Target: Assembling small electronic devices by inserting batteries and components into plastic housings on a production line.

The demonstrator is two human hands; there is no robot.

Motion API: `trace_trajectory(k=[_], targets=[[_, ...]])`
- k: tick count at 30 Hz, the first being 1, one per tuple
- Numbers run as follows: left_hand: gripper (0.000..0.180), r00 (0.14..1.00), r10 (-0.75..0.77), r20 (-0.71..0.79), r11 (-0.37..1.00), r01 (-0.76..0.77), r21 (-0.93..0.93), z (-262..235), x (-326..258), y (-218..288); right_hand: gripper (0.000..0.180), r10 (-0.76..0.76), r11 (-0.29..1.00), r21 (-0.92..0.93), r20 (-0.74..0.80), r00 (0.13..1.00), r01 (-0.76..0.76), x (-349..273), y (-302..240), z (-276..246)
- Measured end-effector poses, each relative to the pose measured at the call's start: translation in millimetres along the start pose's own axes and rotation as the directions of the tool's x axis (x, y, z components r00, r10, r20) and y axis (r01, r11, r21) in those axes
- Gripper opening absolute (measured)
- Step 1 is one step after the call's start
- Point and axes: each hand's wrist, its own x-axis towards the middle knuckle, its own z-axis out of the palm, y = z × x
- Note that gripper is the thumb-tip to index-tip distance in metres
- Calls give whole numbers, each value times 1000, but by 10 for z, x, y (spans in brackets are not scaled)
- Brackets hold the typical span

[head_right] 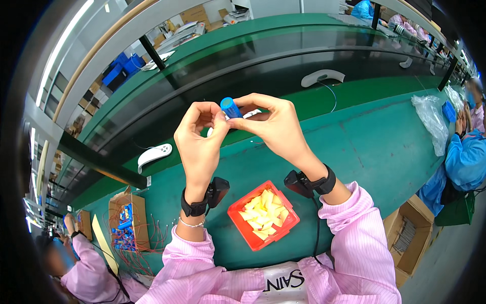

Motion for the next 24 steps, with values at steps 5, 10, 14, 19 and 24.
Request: trace_trajectory(k=[5,10,14,19,24], targets=[[11,951,-281,126,882,308,-356,-57,-5,-47,29,38,998,54,65,997,-42,34,17,-54],[22,931,-339,139,803,363,-473,-54,27,-39,29,119,973,192,44,992,-125,53,-73,-148],[24,944,-252,213,897,310,-314,-51,17,-5,28,63,995,72,61,996,-67,58,-76,-163],[18,962,-273,-5,833,233,-502,34,-16,-45,30,24,963,268,-25,999,-16,87,-72,-227],[12,871,-274,408,951,307,-17,-293,-325,171,33,24,956,287,-271,962,57,170,-352,-909]])
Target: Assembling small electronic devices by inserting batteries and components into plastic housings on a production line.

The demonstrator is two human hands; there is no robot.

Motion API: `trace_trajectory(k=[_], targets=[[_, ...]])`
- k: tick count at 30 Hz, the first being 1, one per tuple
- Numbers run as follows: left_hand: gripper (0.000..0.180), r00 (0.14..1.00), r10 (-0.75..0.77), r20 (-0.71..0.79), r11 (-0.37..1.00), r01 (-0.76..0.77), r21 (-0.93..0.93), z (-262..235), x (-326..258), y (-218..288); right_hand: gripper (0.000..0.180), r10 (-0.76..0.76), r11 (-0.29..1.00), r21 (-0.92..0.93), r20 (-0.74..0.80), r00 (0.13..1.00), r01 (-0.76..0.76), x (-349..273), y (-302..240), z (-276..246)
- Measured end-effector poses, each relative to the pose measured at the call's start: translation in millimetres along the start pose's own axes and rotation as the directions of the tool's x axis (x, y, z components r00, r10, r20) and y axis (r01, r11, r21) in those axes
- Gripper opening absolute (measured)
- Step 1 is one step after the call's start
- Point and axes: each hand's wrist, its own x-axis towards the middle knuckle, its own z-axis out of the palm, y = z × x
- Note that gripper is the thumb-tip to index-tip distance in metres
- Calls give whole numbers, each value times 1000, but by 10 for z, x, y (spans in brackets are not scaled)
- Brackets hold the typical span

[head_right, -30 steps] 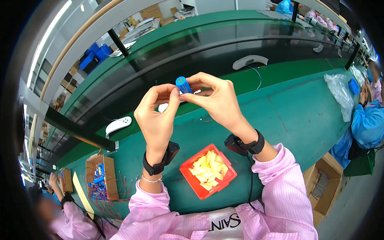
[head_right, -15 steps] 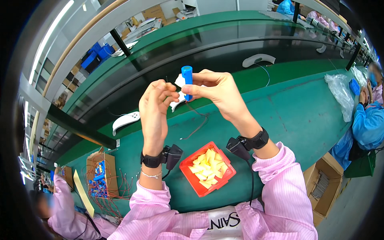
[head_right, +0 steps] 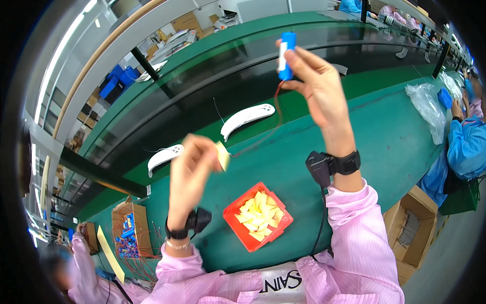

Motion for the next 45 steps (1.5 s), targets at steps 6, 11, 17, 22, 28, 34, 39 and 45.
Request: trace_trajectory(k=[6,11,17,22,28,34,39,45], targets=[[14,820,-225,526,821,-131,555,215,-417,-99,36,-6,996,-87,-223,975,-14,147,-82,-355],[22,721,-409,559,725,-115,679,273,-112,-79,35,-6,999,48,-199,980,15,165,-30,-444],[15,649,-414,638,904,213,370,276,336,-217,30,11,999,46,-273,962,1,167,-40,-491],[37,991,-120,67,744,45,667,247,1657,-1414,25,33,997,74,-137,990,-23,192,-5,-407],[46,897,-298,327,822,66,566,809,2181,-2095,34,136,990,51,-53,989,-133,166,110,-408],[28,980,28,198,897,-113,428,1044,2156,-2061,34,144,990,6,-63,988,-144,166,116,-370],[27,999,-20,-33,1000,20,2,791,1814,-1478,28,184,982,62,-116,976,-178,136,156,-294],[55,977,-187,-106,921,137,-365,326,1241,-759,30,257,964,68,21,966,-258,64,262,-47]])
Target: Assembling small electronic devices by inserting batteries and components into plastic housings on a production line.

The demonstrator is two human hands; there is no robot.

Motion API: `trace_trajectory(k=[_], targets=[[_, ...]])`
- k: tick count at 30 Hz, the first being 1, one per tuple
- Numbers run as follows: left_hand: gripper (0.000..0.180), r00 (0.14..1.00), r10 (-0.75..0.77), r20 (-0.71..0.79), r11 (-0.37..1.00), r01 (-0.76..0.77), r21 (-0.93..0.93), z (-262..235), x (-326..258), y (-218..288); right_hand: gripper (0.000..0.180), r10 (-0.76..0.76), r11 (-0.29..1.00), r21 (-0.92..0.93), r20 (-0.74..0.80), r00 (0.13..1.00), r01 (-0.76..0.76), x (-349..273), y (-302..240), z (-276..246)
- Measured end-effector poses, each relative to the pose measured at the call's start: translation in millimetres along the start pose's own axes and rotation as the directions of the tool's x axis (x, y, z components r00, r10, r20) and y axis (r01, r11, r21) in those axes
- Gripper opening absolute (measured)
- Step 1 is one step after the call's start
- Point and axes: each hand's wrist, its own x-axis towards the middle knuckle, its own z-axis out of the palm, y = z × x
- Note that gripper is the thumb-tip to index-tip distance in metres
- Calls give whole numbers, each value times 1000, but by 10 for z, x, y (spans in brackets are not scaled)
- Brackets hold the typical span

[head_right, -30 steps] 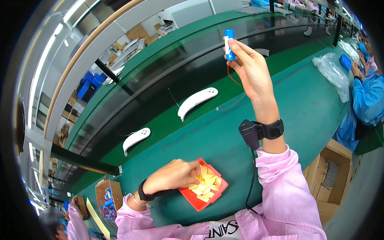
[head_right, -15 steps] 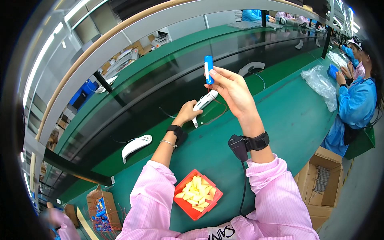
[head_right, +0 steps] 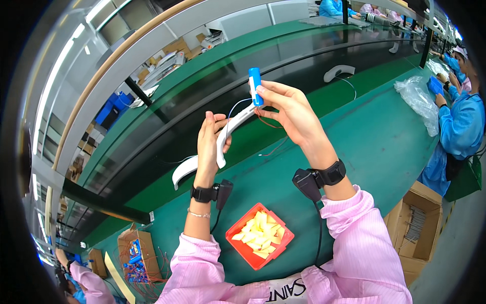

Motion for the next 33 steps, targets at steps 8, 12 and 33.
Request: trace_trajectory(k=[8,12,33], targets=[[38,972,-90,217,994,101,-39,-77,-389,-20,39,112,990,56,287,951,-133,-67,158,134],[35,968,-33,249,951,106,-290,24,-469,-28,32,143,979,102,270,952,-175,-83,218,219],[55,967,218,-131,942,-244,-232,140,-551,-183,26,-191,896,-408,7,982,177,-338,749,761]])
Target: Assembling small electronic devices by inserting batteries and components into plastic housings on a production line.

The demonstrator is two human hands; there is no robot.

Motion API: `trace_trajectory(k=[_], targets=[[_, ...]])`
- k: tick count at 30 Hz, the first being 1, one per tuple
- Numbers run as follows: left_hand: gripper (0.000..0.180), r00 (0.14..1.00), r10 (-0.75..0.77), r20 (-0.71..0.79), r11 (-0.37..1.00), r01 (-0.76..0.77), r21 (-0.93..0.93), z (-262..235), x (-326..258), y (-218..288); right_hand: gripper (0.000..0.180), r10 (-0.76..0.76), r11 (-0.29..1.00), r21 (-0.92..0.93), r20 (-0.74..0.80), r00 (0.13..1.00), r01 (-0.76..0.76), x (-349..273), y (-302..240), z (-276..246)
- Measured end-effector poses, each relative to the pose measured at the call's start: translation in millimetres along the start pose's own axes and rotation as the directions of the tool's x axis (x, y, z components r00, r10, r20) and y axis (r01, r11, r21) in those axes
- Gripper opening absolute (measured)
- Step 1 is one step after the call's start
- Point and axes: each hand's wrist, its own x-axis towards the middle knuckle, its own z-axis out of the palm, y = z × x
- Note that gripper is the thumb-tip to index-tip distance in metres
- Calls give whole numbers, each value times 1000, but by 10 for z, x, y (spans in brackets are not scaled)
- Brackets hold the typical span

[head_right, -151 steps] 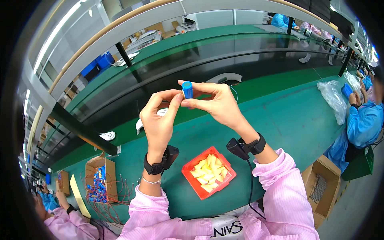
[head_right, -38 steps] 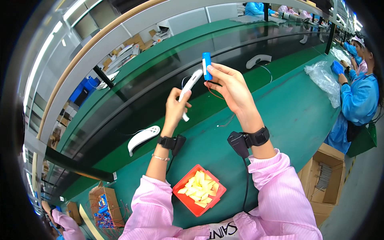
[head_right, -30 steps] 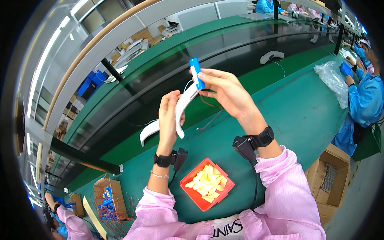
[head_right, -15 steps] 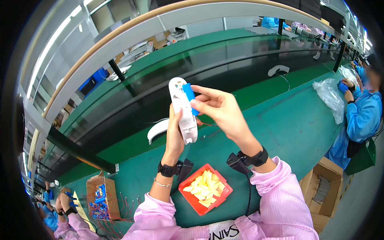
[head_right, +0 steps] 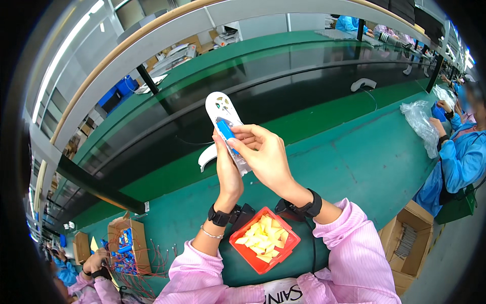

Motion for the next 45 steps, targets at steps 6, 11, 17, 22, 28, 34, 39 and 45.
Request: trace_trajectory(k=[6,11,17,22,28,34,39,45], targets=[[55,999,-48,25,995,50,-90,49,-72,57,27,-258,809,-519,111,960,277,-73,-63,-4],[53,993,-85,78,996,87,-24,3,-12,337,45,-473,791,-440,1,881,425,37,-99,-37],[41,967,-145,210,982,116,146,151,-142,478,46,54,955,277,191,980,-107,206,-126,-222],[34,990,-39,137,914,-19,404,121,-158,388,44,21,946,317,142,990,-66,169,-37,-166],[35,978,-205,-42,959,209,191,-668,290,282,62,232,972,-61,350,908,-225,587,290,-390],[28,600,-106,-793,984,-52,-171,-2917,805,-329,102,406,361,-812,580,706,459,1007,1357,-499],[92,888,-122,-443,698,394,598,-2436,638,-282,49,-1,428,-682,656,755,593,1154,1790,-868],[30,987,-34,-160,275,163,948,-2282,-608,1200,41,63,672,-482,793,606,562,409,721,-371]])
